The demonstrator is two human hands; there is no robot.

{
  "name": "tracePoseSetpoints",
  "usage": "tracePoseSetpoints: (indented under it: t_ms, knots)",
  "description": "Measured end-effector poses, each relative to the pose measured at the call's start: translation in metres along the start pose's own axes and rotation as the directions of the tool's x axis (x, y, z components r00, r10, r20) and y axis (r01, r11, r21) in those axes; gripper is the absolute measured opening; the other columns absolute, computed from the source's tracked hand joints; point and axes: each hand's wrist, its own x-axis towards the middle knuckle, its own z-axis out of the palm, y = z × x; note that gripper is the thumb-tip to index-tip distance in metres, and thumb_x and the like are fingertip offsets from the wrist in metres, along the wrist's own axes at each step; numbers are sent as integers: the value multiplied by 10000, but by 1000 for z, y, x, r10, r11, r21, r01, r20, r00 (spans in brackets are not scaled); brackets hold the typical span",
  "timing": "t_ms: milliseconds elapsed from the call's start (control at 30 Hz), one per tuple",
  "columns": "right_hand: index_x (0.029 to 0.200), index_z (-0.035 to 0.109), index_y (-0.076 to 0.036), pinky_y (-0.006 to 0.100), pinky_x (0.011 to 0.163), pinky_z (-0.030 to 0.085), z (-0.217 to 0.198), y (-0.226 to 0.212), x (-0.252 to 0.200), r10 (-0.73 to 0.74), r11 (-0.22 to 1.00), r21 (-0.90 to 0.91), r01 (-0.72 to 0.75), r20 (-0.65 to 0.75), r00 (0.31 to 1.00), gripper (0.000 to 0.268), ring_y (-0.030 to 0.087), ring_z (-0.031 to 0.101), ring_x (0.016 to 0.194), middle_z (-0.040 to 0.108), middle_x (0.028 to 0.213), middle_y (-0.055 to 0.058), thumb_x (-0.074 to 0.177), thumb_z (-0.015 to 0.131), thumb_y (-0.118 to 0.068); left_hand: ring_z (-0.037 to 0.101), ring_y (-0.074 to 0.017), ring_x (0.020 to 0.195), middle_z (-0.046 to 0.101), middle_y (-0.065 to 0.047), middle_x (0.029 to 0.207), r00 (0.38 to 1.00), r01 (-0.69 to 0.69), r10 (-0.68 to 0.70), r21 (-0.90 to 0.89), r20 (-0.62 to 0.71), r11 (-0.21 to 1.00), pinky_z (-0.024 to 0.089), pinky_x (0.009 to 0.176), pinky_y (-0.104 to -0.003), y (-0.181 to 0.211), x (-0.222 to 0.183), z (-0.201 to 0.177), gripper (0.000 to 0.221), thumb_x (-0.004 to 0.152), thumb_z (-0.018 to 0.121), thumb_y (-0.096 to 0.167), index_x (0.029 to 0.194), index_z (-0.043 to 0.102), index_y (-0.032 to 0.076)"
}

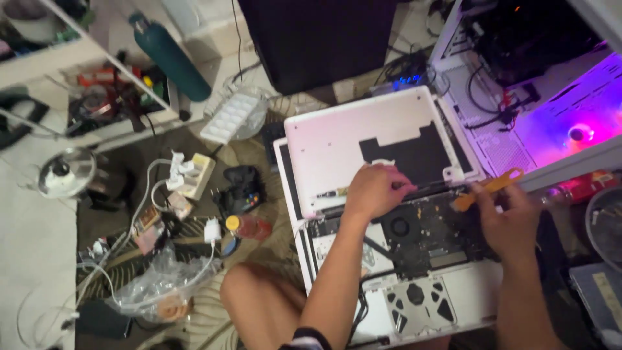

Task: The person sits on the floor with an opened laptop on their lap and uses an orange pry tool to lift and detach components from the exposed motherboard, working around the fan and board area by hand.

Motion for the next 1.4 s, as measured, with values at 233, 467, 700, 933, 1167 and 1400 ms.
tracePoseSetpoints:
  t_ms: [233, 467, 700, 933, 1167, 1400]
  knots:
    - [1100, 729, 59, 299, 644, 445, -17, -20, 3, -45, 999, -26, 45, 8, 999, 129, 187, 542, 657, 672, 855, 115, 1001, 769, -15, 657, -203, 882, 739, 30, 844, 1000, 0, 0, 26, 18, 1000, 469, 874, -357, 7, 2, -4, 193, 901, 695, 346, 874, 828, 210]
    - [995, 732, 15, 299, 711, 464, -20, -47, -5, -168, 978, -102, 181, 119, 979, 70, 197, 618, 724, 750, 1011, 66, 951, 785, 27, 663, -222, 882, 743, 2, 850, 1000, -18, 18, 6, -6, 1000, 473, 852, -366, 11, -3, -10, 205, 891, 691, 333, 863, 829, 184]
    - [1066, 763, 13, 315, 656, 421, -21, -51, -9, -129, 977, -153, 146, 116, 985, 102, 205, 542, 650, 707, 921, 83, 968, 793, 4, 657, -222, 859, 754, -8, 863, 1000, 9, -9, -7, 1, 1000, 483, 868, -350, 12, -4, -11, 205, 884, 703, 316, 886, 834, 157]
    - [1098, 765, 25, 268, 626, 386, -18, -46, -8, -130, 990, -43, 136, 119, 984, 147, 161, 495, 630, 686, 882, 77, 953, 778, 48, 663, -222, 856, 759, -4, 870, 999, -14, 12, -37, -39, 999, 487, 851, -345, 12, -5, -13, 178, 864, 718, 282, 856, 826, 141]
    - [1007, 734, 73, 304, 699, 464, -22, -46, -11, -169, 979, -94, 180, 118, 979, 76, 216, 627, 745, 755, 1055, 116, 955, 789, 66, 671, -204, 892, 760, 9, 883, 1000, 6, -6, -15, -18, 1000, 486, 871, -337, 9, -6, -4, 210, 883, 696, 331, 868, 832, 172]
    - [964, 714, 75, 318, 775, 505, -20, -55, -9, -133, 991, 1, 134, 99, 986, 67, 240, 673, 849, 749, 1092, 158, 952, 780, 68, 654, -182, 927, 729, 44, 847, 999, 31, -31, -1, 19, 1000, 449, 915, -336, 5, -4, 1, 224, 906, 674, 373, 870, 829, 216]
